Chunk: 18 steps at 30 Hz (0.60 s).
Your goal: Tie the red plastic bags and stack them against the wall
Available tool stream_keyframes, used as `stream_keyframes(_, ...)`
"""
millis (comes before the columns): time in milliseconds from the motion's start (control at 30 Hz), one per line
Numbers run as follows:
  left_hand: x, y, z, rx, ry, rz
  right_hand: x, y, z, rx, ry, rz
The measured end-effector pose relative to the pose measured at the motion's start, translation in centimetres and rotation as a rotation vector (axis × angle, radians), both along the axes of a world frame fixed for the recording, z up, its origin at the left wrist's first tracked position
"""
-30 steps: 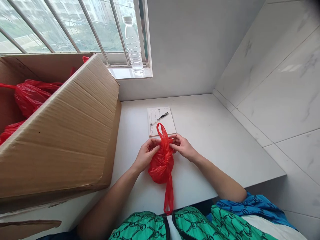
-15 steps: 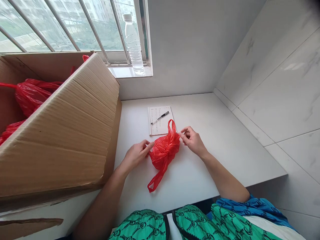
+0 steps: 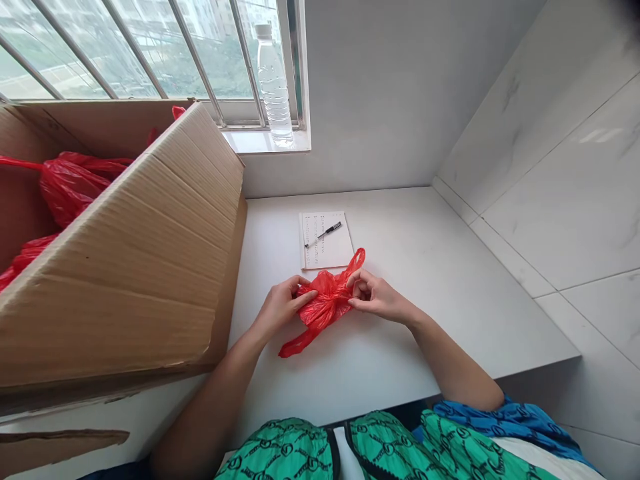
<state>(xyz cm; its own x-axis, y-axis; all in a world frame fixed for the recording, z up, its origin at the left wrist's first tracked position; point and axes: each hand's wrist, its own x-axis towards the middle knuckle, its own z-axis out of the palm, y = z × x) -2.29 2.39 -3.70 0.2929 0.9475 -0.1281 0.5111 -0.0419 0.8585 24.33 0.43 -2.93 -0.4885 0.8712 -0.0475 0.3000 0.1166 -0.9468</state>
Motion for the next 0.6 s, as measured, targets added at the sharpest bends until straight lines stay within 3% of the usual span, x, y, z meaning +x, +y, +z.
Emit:
stream_keyframes(67, -0.6, 0.2, 0.3, 0.097, 0.108, 0.05, 0.3, 0.1, 0.0, 0.074, -0.048, -0.031)
stream_keyframes(167, -0.3, -0.2, 1.1, 0.324, 0.136, 0.179, 0.1, 0.3, -0.3, 0.357, -0.148, -0.31)
stream_keyframes(233, 0.9, -0.9, 1.3, 0.496, 0.151, 0.17, -0.5, 0.4, -0.7, 0.58, -0.211, -0.451)
stream_keyframes(300, 2.6, -1.7, 0.9, 0.614, 0.22, 0.029, -1.5, 0.5, -1.3, 0.743, -0.302, -0.404)
stream_keyframes(400, 4.4, -2.6, -0.8, 0.66, 0.397, -0.163, -2.9, 0.5, -2.9, 0.8, -0.495, -0.214)
stream_keyframes(500, 4.9, -2.8, -2.6, 0.627, 0.563, -0.19, -3.6, 0.6, -4.7, 0.741, -0.639, -0.123)
stream_keyframes(600, 4.6, -2.7, -3.2, 0.624, 0.645, -0.203, -3.8, 0.6, -5.6, 0.711, -0.7, -0.097)
